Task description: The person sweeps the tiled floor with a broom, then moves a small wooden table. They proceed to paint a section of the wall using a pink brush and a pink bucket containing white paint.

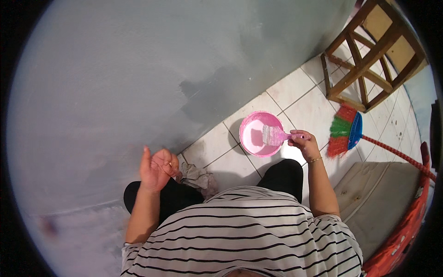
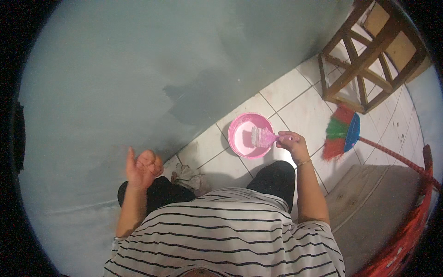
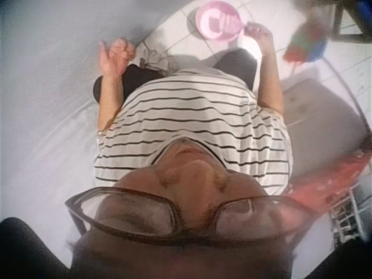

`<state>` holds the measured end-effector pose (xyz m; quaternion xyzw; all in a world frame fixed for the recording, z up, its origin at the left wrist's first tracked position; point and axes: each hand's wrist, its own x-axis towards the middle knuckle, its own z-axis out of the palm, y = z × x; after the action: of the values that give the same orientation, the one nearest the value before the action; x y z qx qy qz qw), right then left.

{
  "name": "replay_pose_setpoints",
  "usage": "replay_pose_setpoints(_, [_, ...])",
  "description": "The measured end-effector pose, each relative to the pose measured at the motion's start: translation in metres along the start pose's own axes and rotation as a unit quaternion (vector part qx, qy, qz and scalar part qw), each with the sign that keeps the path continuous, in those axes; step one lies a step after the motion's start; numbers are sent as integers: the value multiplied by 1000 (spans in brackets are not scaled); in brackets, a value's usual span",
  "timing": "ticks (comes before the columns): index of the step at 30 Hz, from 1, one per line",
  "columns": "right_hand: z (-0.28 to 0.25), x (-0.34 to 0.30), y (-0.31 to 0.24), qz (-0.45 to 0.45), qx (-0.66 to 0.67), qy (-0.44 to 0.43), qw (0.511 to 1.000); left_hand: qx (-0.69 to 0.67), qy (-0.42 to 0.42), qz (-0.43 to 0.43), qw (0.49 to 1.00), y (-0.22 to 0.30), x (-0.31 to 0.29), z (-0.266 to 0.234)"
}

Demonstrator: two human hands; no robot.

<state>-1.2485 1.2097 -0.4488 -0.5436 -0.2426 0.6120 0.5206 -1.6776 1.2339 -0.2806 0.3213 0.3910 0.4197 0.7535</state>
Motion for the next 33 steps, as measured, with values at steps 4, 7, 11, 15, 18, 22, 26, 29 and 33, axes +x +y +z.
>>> replay_pose_setpoints(4, [-16,6,19,44,105,10,993,-46,73,-71,994,-36,11,-53])
replay_pose_setpoints(7, [-21,4,21,45,174,-15,984,-27,78,-71,994,-38,20,-58])
replay_pose_setpoints(11, [-34,8,33,59,266,-56,960,-27,95,-99,990,-45,27,-67])
replay_pose_setpoints(15, [-34,15,40,72,219,-33,972,21,69,-128,989,-55,27,-78])
replay_pose_setpoints(18, [-24,12,29,51,219,-62,972,33,72,-143,987,-56,24,-82])
replay_pose_setpoints(22, [-14,12,16,48,114,-8,992,58,70,-150,984,-57,27,-83])
replay_pose_setpoints(26, [9,-2,-9,-49,-100,-58,992,55,72,-142,986,-62,31,-89])
replay_pose_setpoints(29, [48,-28,-27,-289,-316,-71,901,59,81,-164,981,-65,32,-91])
replay_pose_setpoints(33, [61,-46,-5,-322,-497,-125,796,79,79,-163,980,-64,34,-89])
